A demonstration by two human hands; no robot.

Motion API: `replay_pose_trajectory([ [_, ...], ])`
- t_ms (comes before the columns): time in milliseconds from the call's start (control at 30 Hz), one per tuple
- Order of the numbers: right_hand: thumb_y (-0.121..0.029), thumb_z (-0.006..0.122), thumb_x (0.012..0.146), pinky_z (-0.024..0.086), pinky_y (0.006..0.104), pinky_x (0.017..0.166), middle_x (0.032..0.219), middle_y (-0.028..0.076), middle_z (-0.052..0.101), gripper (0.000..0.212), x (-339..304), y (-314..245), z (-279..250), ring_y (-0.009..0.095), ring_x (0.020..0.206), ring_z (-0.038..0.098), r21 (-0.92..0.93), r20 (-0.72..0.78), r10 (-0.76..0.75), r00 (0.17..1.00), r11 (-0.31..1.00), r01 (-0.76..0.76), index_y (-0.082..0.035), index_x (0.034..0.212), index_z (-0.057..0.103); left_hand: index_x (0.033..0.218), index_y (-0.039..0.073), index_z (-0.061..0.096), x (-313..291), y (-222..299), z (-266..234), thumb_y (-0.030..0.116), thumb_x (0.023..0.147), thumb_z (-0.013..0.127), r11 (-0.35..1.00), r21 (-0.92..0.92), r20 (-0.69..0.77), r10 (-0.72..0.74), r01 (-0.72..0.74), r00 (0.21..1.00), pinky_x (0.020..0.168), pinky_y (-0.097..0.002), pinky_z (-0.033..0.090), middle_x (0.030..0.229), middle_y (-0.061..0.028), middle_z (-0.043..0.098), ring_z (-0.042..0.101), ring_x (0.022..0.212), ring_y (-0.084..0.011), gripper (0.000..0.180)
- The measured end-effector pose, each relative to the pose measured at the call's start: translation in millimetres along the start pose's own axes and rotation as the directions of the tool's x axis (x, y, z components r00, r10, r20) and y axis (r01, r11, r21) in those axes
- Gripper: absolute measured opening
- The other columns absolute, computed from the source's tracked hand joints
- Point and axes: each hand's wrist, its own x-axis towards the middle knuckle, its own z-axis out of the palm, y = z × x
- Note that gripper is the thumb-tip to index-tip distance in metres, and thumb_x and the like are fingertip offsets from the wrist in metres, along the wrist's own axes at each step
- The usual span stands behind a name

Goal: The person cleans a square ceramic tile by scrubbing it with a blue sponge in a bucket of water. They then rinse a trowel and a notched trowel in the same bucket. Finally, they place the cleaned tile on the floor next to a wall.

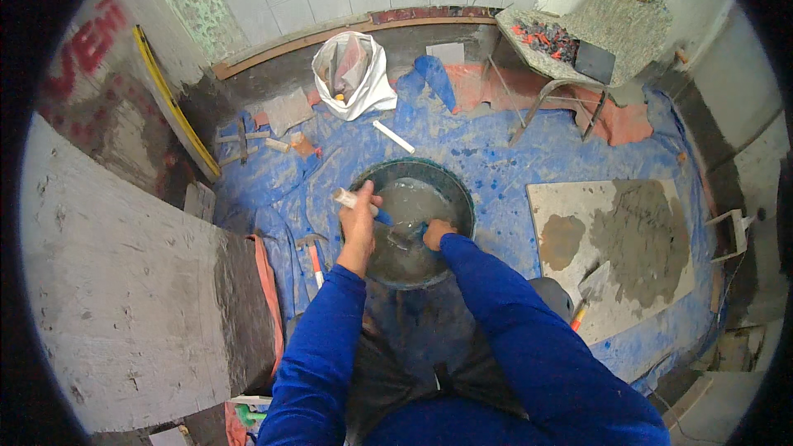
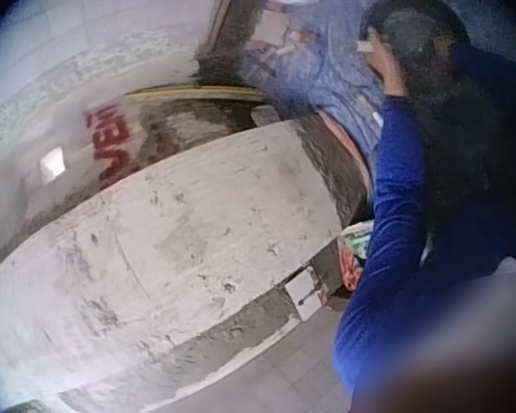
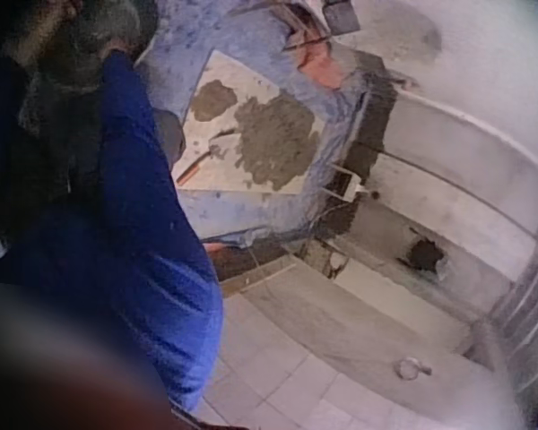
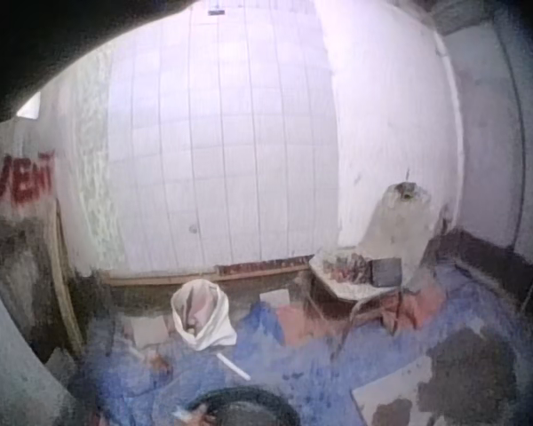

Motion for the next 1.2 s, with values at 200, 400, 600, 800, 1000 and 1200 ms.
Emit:
replay_pose_trajectory([
  [200, -0.030, 0.059, 0.088, 0.046, 0.0488, 0.107, 0.129, 0.030, 0.063, 0.056, -11.3, 3.2, 1.1, 0.045, 0.121, 0.060, 0.399, -0.246, -0.195, 0.949, 0.872, 0.283, -0.010, 0.140, 0.058, 0.103, 0.000, 0.070, 0.9, -37.6, -1.2, 0.050, 0.086, 0.079, 0.889, 0.457, 0.080, -0.071, 0.026, 0.994, 0.074, -0.0347, 0.051, 0.095, -0.0089, 0.074, 0.066, 0.080, -0.0170, 0.054],
  [400, -0.030, 0.059, 0.088, 0.050, 0.0503, 0.102, 0.131, 0.030, 0.061, 0.059, -27.7, 13.0, 4.7, 0.045, 0.121, 0.060, 0.457, -0.232, -0.155, 0.960, 0.854, 0.248, -0.008, 0.142, 0.057, 0.095, 0.003, 0.072, -12.9, -14.7, 7.1, 0.041, 0.083, 0.078, 0.555, 0.711, 0.230, 0.395, -0.431, 0.889, 0.072, -0.0500, 0.053, 0.088, -0.0244, 0.072, 0.069, 0.082, -0.0448, 0.040],
  [600, -0.018, 0.064, 0.087, 0.051, 0.0472, 0.098, 0.133, 0.027, 0.058, 0.066, -71.1, -11.6, -15.7, 0.040, 0.117, 0.059, 0.939, -0.338, -0.008, 0.941, 0.069, 0.338, -0.003, 0.149, 0.047, 0.082, 0.000, 0.064, 20.2, 43.4, -15.7, 0.034, 0.088, 0.074, 0.992, 0.016, -0.531, 0.113, -0.123, 0.840, 0.058, -0.0422, 0.052, 0.071, -0.0110, 0.068, 0.065, 0.063, -0.0218, 0.036],
  [800, -0.020, 0.069, 0.089, 0.038, 0.0421, 0.111, 0.132, 0.023, 0.046, 0.069, -133.2, -50.7, -15.5, 0.039, 0.126, 0.047, 0.445, -0.740, -0.248, 0.625, 0.516, 0.732, -0.003, 0.151, 0.044, 0.087, 0.003, 0.053, 18.9, 50.7, -28.1, 0.024, 0.090, 0.071, 0.829, -0.548, -0.446, -0.178, -0.110, 0.877, 0.052, -0.0356, 0.051, 0.065, -0.0060, 0.055, 0.056, 0.053, -0.0193, 0.028],
  [1000, -0.011, 0.062, 0.094, 0.043, 0.0484, 0.100, 0.124, 0.023, 0.047, 0.054, -113.7, -49.1, -5.7, 0.042, 0.114, 0.052, 0.343, -0.774, -0.253, 0.581, 0.605, 0.719, -0.005, 0.146, 0.050, 0.078, 0.009, 0.050, -5.0, 67.6, -23.7, 0.025, 0.090, 0.069, 0.754, -0.642, -0.358, -0.137, -0.137, 0.924, 0.048, -0.0344, 0.043, 0.057, -0.0019, 0.042, 0.045, 0.047, -0.0164, 0.028],
  [1200, -0.012, 0.064, 0.091, 0.047, 0.0502, 0.097, 0.123, 0.024, 0.048, 0.050, -79.4, -40.6, -6.2, 0.044, 0.112, 0.054, 0.289, -0.741, -0.160, 0.652, 0.800, 0.525, -0.011, 0.140, 0.056, 0.075, 0.011, 0.048, -1.2, 74.9, -26.4, 0.026, 0.091, 0.066, 0.707, -0.682, -0.357, -0.098, -0.187, 0.929, 0.049, -0.0341, 0.042, 0.055, 0.0002, 0.036, 0.040, 0.046, -0.0153, 0.029],
])
